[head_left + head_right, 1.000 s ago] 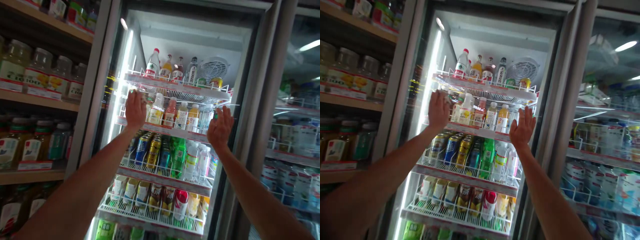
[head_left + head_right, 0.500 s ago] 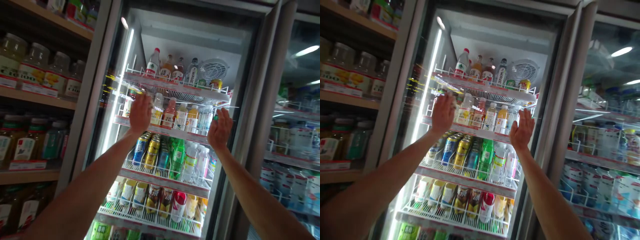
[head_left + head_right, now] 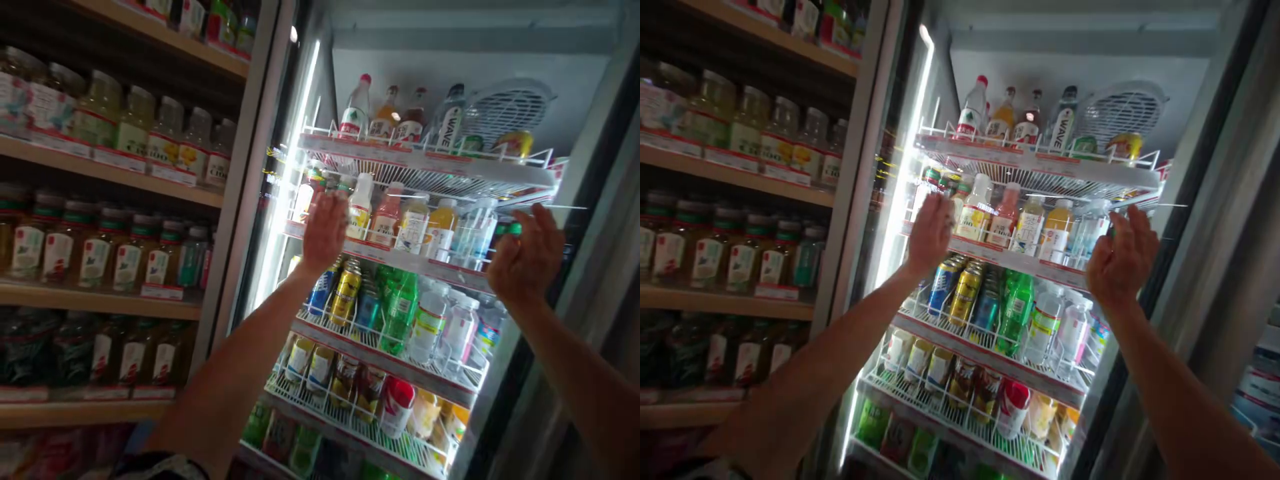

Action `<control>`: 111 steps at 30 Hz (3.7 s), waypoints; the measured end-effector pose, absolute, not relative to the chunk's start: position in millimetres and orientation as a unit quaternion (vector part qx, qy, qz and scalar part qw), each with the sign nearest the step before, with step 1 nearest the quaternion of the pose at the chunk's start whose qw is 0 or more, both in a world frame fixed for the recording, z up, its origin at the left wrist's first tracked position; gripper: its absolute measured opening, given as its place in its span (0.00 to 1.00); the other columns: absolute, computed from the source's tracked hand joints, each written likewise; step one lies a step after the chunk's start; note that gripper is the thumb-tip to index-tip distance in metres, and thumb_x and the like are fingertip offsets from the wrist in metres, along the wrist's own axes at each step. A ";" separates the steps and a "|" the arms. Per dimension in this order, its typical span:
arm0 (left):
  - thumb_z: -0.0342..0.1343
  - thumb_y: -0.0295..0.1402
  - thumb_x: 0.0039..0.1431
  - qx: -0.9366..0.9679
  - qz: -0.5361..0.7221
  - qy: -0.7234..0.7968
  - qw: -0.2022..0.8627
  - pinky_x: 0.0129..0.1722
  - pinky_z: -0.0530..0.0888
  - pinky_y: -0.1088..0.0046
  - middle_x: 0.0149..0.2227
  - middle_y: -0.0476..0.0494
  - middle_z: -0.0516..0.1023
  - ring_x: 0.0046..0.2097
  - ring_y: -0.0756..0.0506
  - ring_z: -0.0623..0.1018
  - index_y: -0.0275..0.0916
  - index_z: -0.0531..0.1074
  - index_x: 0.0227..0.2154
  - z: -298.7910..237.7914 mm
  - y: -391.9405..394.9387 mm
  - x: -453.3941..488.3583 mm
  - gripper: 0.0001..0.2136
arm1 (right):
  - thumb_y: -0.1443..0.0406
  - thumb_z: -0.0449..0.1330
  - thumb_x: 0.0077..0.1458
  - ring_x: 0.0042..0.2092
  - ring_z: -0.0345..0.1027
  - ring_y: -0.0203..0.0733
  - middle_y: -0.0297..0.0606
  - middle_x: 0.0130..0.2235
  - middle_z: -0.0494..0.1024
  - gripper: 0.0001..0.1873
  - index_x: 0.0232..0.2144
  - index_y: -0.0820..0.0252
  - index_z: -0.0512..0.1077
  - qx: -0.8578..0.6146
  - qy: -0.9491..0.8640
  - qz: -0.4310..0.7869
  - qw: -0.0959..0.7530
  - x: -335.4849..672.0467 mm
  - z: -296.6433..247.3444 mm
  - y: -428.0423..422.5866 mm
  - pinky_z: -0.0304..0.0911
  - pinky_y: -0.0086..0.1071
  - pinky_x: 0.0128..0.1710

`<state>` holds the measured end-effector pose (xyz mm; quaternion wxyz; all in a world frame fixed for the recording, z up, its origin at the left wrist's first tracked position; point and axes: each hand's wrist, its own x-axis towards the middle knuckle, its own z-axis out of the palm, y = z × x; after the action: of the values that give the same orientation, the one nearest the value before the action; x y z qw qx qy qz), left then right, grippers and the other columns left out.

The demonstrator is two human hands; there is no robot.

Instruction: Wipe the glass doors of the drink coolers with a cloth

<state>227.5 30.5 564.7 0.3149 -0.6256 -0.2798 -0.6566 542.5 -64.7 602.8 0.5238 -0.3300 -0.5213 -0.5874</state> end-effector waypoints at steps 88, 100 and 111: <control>0.44 0.33 0.61 -0.612 -0.655 -0.268 0.354 0.62 0.55 0.57 0.63 0.42 0.56 0.66 0.42 0.48 0.42 0.58 0.58 525.4 23.0 244.8 0.21 | 0.64 0.45 0.58 0.60 0.56 0.46 0.45 0.54 0.69 0.20 0.49 0.61 0.67 -0.341 -0.506 -0.562 0.559 541.9 582.3 -66.0 0.54 0.49 0.58; 0.42 0.32 0.61 -0.589 -0.686 -0.288 0.316 0.62 0.53 0.52 0.64 0.38 0.53 0.66 0.38 0.46 0.37 0.56 0.59 562.5 15.8 275.5 0.23 | 0.66 0.45 0.59 0.60 0.56 0.48 0.51 0.54 0.69 0.20 0.49 0.66 0.67 -0.317 -0.517 -0.570 0.554 542.6 582.2 -65.7 0.53 0.52 0.57; 0.42 0.32 0.62 -0.673 -0.590 -0.209 0.394 0.61 0.58 0.57 0.62 0.41 0.57 0.65 0.40 0.50 0.40 0.55 0.59 565.0 4.2 301.5 0.22 | 0.66 0.42 0.60 0.60 0.55 0.48 0.47 0.55 0.68 0.20 0.51 0.61 0.65 -0.311 -0.529 -0.549 0.568 543.6 580.9 -68.1 0.54 0.52 0.58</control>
<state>301.5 4.2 565.0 0.3941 -0.6726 -0.2089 -0.5904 543.6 -68.1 580.9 0.5678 -0.3112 -0.5289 -0.5486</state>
